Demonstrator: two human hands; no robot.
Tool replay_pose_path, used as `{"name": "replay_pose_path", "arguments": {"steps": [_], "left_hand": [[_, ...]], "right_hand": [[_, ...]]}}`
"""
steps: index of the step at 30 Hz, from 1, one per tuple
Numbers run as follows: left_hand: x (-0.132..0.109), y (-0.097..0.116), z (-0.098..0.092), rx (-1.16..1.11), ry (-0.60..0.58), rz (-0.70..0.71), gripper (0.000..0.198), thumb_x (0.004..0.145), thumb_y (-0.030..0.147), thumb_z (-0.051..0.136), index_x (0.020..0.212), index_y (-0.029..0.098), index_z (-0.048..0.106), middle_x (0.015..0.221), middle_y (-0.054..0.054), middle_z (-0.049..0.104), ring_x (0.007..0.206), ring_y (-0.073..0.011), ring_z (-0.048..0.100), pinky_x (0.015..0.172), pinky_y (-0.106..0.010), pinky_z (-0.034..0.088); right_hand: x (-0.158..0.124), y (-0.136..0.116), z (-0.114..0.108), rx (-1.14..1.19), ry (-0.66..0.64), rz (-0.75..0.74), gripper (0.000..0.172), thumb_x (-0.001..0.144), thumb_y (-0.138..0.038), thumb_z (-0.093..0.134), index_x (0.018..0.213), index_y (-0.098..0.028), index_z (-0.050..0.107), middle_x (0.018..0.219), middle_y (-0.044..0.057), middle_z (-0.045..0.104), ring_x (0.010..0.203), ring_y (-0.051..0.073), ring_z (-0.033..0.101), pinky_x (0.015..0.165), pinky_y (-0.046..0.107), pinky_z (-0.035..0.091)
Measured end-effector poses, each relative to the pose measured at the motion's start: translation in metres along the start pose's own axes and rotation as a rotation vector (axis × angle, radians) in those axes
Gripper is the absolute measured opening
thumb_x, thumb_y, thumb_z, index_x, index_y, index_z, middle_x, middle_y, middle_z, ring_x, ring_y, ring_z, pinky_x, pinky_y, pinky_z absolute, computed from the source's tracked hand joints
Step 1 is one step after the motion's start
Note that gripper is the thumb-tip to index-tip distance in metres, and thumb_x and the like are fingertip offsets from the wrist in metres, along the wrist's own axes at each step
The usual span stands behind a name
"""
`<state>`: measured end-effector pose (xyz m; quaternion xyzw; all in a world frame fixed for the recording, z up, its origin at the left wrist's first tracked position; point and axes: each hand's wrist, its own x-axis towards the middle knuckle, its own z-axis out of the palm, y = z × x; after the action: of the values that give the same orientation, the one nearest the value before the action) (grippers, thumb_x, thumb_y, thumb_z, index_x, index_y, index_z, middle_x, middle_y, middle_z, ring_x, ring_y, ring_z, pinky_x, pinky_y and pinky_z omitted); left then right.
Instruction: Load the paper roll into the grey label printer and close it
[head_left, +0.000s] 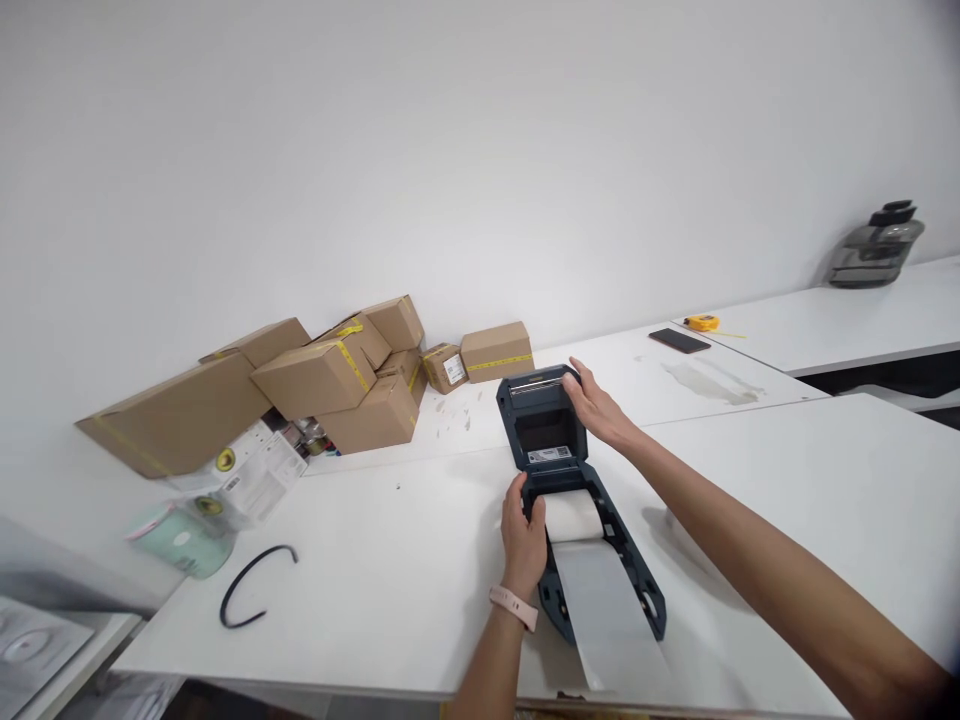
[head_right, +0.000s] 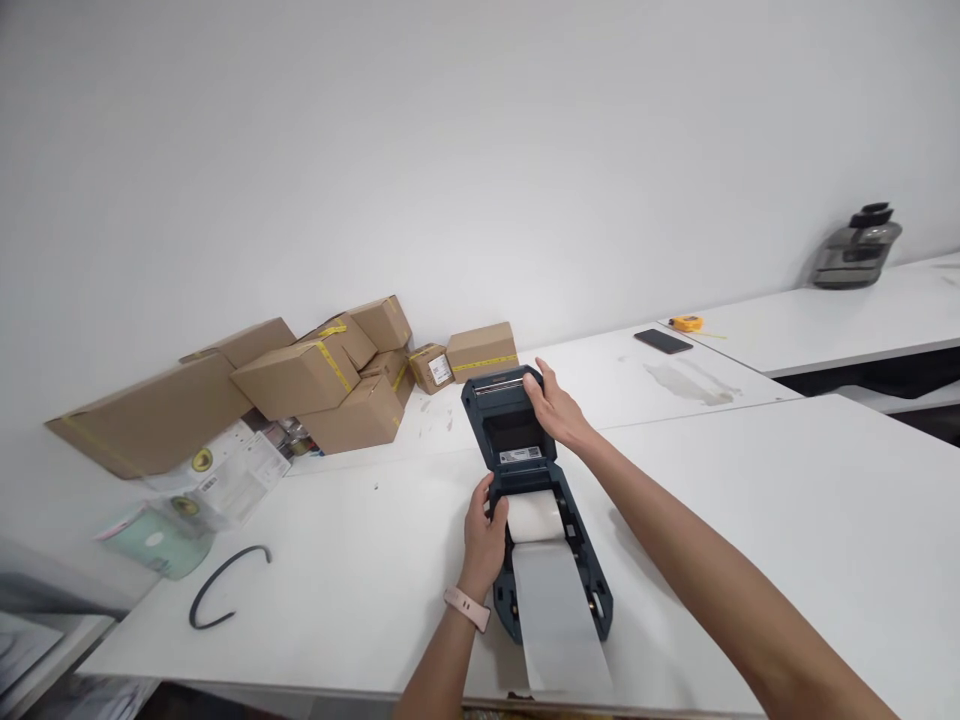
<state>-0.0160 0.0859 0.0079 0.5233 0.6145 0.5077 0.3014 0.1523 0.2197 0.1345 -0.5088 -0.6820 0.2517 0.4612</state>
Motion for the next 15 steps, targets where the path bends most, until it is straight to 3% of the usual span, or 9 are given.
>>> {"name": "replay_pose_path", "arguments": {"steps": [3,6,7,8,11,13,15], "left_hand": [[0.000,0.001,0.000,-0.008,-0.002,-0.001,0.054,0.095,0.041,0.049,0.146,0.021,0.044,0.155,-0.012,0.045,0.142,-0.0260,0.042,0.116,-0.040,0.036],[-0.002,0.004,0.001,-0.031,0.011,0.005,0.059,0.096,0.043,0.049,0.150,0.024,0.037,0.158,-0.010,0.041,0.142,-0.0239,0.043,0.114,-0.036,0.038],[-0.002,0.005,0.001,-0.029,0.019,0.000,0.060,0.096,0.043,0.049,0.151,0.024,0.035,0.159,-0.010,0.040,0.141,-0.0232,0.045,0.112,-0.034,0.039],[-0.003,0.007,0.001,-0.016,0.025,-0.013,0.061,0.096,0.043,0.049,0.152,0.024,0.034,0.159,-0.010,0.040,0.139,-0.0228,0.047,0.111,-0.033,0.041],[-0.005,0.010,0.000,0.060,0.034,-0.085,0.065,0.096,0.044,0.047,0.154,0.019,0.030,0.155,-0.014,0.045,0.134,-0.0244,0.052,0.108,-0.034,0.043],[-0.005,0.012,0.000,0.101,0.035,-0.121,0.068,0.096,0.044,0.046,0.154,0.015,0.027,0.148,-0.017,0.053,0.132,-0.0266,0.054,0.107,-0.038,0.043],[-0.006,0.014,-0.001,0.130,0.037,-0.129,0.069,0.096,0.042,0.045,0.155,0.014,0.024,0.142,-0.018,0.058,0.131,-0.0278,0.055,0.107,-0.040,0.042]], "right_hand": [[-0.025,0.000,-0.014,-0.014,0.079,-0.041,0.074,0.093,-0.069,0.039,0.151,-0.023,0.035,0.143,0.016,0.058,0.117,0.036,0.064,0.097,0.053,0.050],[-0.063,0.004,-0.020,-0.038,0.225,-0.131,0.052,0.098,-0.057,0.039,0.133,-0.022,0.054,0.123,0.013,0.068,0.105,0.030,0.067,0.089,0.046,0.054],[-0.075,0.006,-0.018,-0.076,0.153,-0.175,0.046,0.100,-0.052,0.036,0.125,-0.022,0.059,0.117,0.012,0.070,0.104,0.028,0.067,0.089,0.044,0.054],[-0.085,0.010,-0.015,-0.134,-0.001,-0.221,0.043,0.101,-0.047,0.034,0.121,-0.023,0.062,0.115,0.012,0.070,0.105,0.028,0.066,0.090,0.044,0.053],[-0.101,0.020,0.000,-0.324,-0.562,-0.335,0.039,0.092,-0.037,0.050,0.126,-0.025,0.063,0.127,0.011,0.068,0.119,0.031,0.061,0.102,0.047,0.046],[-0.099,0.025,0.013,-0.401,-0.747,-0.349,0.056,0.077,-0.030,0.064,0.132,-0.023,0.062,0.130,0.013,0.067,0.122,0.036,0.059,0.106,0.052,0.041],[-0.091,0.027,0.024,-0.451,-0.836,-0.332,0.069,0.067,-0.028,0.071,0.135,-0.018,0.061,0.127,0.018,0.069,0.119,0.042,0.061,0.105,0.056,0.041]]}}
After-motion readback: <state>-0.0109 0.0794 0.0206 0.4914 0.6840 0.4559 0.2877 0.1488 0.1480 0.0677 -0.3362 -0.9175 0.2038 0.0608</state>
